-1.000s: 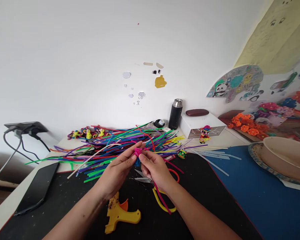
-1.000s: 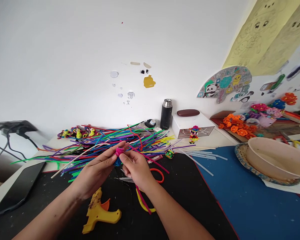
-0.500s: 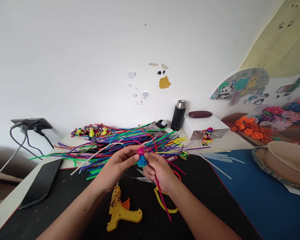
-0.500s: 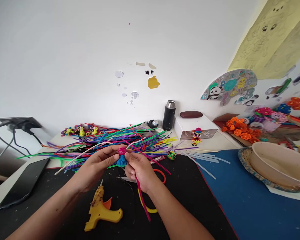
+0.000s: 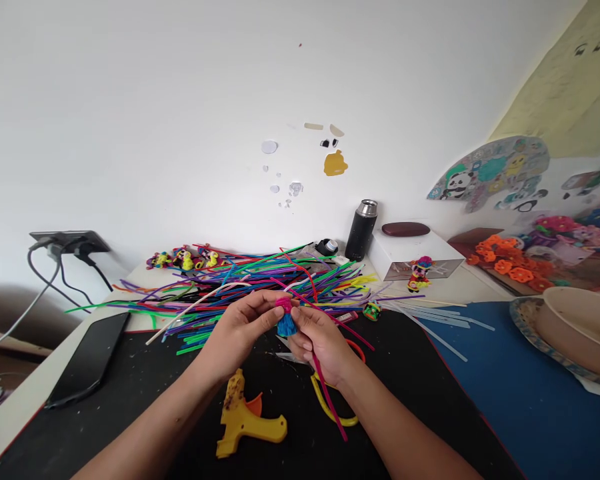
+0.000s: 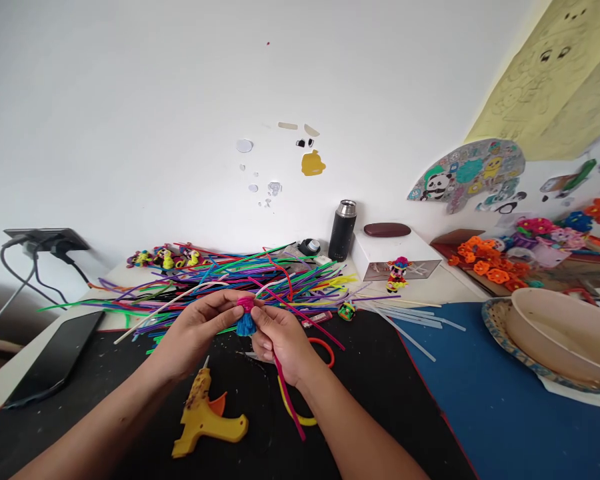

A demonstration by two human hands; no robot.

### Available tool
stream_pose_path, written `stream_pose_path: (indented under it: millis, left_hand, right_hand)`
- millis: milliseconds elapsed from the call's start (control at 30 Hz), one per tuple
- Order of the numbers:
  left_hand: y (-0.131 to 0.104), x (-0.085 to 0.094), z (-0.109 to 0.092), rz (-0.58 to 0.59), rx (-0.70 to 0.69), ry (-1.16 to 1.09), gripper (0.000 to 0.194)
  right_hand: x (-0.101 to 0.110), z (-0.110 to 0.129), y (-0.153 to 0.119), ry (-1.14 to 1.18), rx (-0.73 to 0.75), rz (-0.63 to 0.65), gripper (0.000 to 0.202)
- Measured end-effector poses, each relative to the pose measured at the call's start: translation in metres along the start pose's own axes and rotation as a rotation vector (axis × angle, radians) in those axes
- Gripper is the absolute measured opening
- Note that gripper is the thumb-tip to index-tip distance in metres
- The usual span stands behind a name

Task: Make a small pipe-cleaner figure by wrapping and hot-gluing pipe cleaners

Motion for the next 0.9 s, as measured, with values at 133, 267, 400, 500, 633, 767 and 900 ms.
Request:
stream_pose_path:
  millis: [133, 267, 400, 500, 633, 767, 900]
  left_hand:
    - [-0.001, 0.000, 0.001, -0.010, -0.007, -0.017, 0.031]
    - [-0.002, -0.003, -0.001, 0.001, -0.015, 0.005, 0.030]
    - [-0.005, -0.007, -0.001, 0.004, 0.002, -0.039, 0.031]
    - [-0.005, -0.006, 0.002, -0.017, 0.009, -0.067, 0.027]
    - [-0.003, -0.007, 0.006, -0.023, 0.034, -0.105, 0.029]
    - [-0.004, -0.010, 0.008, 0.011, 0.061, -0.104, 0.044]
    - [-0.011, -0.017, 0.000, 0.142, -0.008, 0.043, 0.073]
  right_hand:
    - [0.001, -0.002, 0.000, 0.012, -0.006, 0.003, 0.052]
    - [0.002, -0.002, 0.001, 0.018, -0.002, 0.007, 0.049]
    - [0.001, -0.001, 0.001, 0.007, 0.013, 0.016, 0.049]
    - [0.000, -0.002, 0.002, -0.001, 0.020, 0.016, 0.048]
    - [0.002, -0.004, 0.003, 0.016, 0.008, 0.014, 0.047]
    - [0.003, -0.005, 0.003, 0.044, -0.006, 0.013, 0.047]
    - [0.005, -0.001, 0.003, 0.060, 0.002, -0.016, 0.053]
Point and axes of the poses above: each hand's wrist, its own y-axis towards the middle knuckle, its own x-axis out of the back of the hand, z = x × y, the point moved 9 cm from there along y, towards the middle knuckle, and after that the axes turned 6 degrees about -z, right-handed, at the moved point
